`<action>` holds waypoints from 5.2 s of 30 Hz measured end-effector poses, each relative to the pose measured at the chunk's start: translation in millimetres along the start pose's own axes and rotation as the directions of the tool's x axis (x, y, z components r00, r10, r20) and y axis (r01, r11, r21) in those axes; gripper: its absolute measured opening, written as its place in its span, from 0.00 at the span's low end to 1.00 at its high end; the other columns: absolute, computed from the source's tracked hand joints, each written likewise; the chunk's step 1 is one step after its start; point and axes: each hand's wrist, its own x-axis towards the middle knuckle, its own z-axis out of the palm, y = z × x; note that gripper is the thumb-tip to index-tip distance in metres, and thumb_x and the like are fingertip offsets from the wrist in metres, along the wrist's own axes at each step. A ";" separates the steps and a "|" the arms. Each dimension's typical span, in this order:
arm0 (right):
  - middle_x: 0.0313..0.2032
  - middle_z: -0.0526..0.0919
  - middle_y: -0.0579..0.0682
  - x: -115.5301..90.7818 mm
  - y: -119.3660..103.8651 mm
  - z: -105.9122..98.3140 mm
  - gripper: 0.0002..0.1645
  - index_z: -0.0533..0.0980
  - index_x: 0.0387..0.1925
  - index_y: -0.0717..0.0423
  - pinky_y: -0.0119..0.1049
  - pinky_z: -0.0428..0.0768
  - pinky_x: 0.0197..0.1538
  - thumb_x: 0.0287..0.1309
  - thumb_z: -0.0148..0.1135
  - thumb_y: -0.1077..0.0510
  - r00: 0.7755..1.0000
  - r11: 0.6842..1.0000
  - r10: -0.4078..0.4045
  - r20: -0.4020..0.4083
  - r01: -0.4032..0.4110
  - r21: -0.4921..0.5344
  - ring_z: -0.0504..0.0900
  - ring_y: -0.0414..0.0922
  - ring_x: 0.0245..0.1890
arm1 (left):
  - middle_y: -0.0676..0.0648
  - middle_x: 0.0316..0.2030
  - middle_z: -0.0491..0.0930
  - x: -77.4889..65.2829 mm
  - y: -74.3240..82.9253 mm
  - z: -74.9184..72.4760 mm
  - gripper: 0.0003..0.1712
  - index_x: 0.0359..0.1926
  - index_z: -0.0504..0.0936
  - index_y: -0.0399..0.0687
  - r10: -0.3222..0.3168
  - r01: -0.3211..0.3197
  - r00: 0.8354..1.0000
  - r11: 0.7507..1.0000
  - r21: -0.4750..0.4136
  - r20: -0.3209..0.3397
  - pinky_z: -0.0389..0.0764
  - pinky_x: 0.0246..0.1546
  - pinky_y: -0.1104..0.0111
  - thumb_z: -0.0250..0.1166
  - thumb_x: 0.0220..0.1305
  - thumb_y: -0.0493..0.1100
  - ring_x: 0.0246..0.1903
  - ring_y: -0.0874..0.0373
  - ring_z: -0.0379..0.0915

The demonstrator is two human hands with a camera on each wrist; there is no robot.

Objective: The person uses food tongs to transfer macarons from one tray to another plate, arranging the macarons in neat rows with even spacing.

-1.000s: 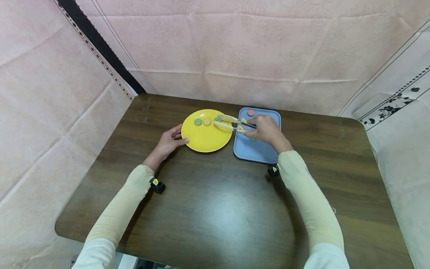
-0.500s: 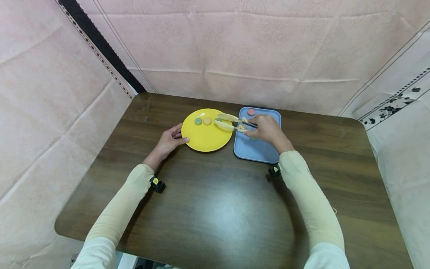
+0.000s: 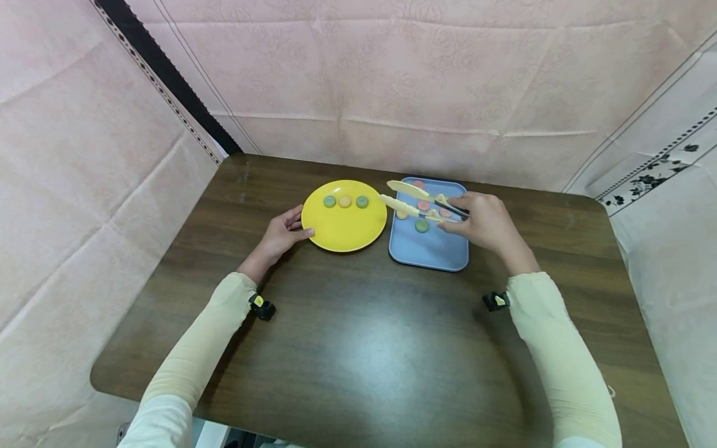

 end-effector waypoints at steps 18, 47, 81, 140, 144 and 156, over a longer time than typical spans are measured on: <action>0.41 0.86 0.64 -78.3 35.3 -2.5 0.36 0.83 0.52 0.69 0.41 0.73 0.31 0.51 0.80 0.46 0.994 0.994 0.103 0.020 -0.102 -0.038 0.77 0.51 0.30 | 0.42 0.73 0.68 0.8 -2.1 0.0 0.46 0.78 0.60 0.44 0.004 -0.004 1.000 1.000 0.005 0.003 0.78 0.61 0.61 0.72 0.65 0.38 0.68 0.48 0.69; 0.37 0.84 0.58 -72.9 45.9 16.8 0.35 0.83 0.53 0.68 0.38 0.71 0.29 0.55 0.78 0.43 0.985 0.990 0.137 0.103 -0.138 -0.003 0.74 0.49 0.30 | 0.43 0.72 0.69 0.2 -2.4 -1.4 0.46 0.79 0.60 0.44 -0.008 0.008 1.000 1.000 0.004 -0.013 0.79 0.60 0.62 0.73 0.65 0.38 0.67 0.50 0.70; 0.38 0.87 0.60 10.7 -22.9 5.6 0.32 0.84 0.53 0.65 0.45 0.76 0.32 0.50 0.81 0.50 0.991 0.991 -0.133 -0.007 0.133 -0.020 0.79 0.50 0.29 | 0.43 0.73 0.69 0.4 -2.5 -0.3 0.46 0.79 0.60 0.45 -0.008 0.008 1.000 1.000 0.003 -0.008 0.79 0.60 0.62 0.72 0.66 0.38 0.67 0.49 0.70; 0.49 0.87 0.64 24.8 -31.0 13.2 0.34 0.83 0.56 0.64 0.55 0.80 0.48 0.52 0.80 0.48 0.998 0.997 -0.055 -0.012 0.056 0.046 0.84 0.58 0.46 | 0.43 0.73 0.68 2.2 -0.4 -0.9 0.47 0.79 0.59 0.46 0.003 -0.003 1.000 1.000 0.000 0.008 0.79 0.60 0.65 0.73 0.65 0.39 0.68 0.49 0.69; 0.46 0.86 0.65 12.5 -17.4 2.5 0.34 0.83 0.56 0.65 0.54 0.79 0.46 0.53 0.79 0.48 1.000 1.000 -0.007 -0.020 0.007 0.025 0.82 0.59 0.42 | 0.43 0.72 0.69 2.4 -1.8 -1.6 0.46 0.79 0.59 0.45 0.002 -0.002 1.000 1.000 0.005 -0.006 0.80 0.57 0.67 0.73 0.65 0.39 0.67 0.49 0.70; 0.48 0.84 0.68 -18.0 20.6 1.5 0.36 0.82 0.56 0.68 0.52 0.76 0.43 0.54 0.78 0.47 0.990 0.991 0.128 0.056 -0.129 0.024 0.78 0.57 0.41 | 0.42 0.72 0.69 3.3 -4.8 -0.5 0.46 0.79 0.59 0.44 0.002 -0.002 1.000 1.000 0.008 -0.012 0.80 0.59 0.64 0.73 0.65 0.38 0.67 0.49 0.70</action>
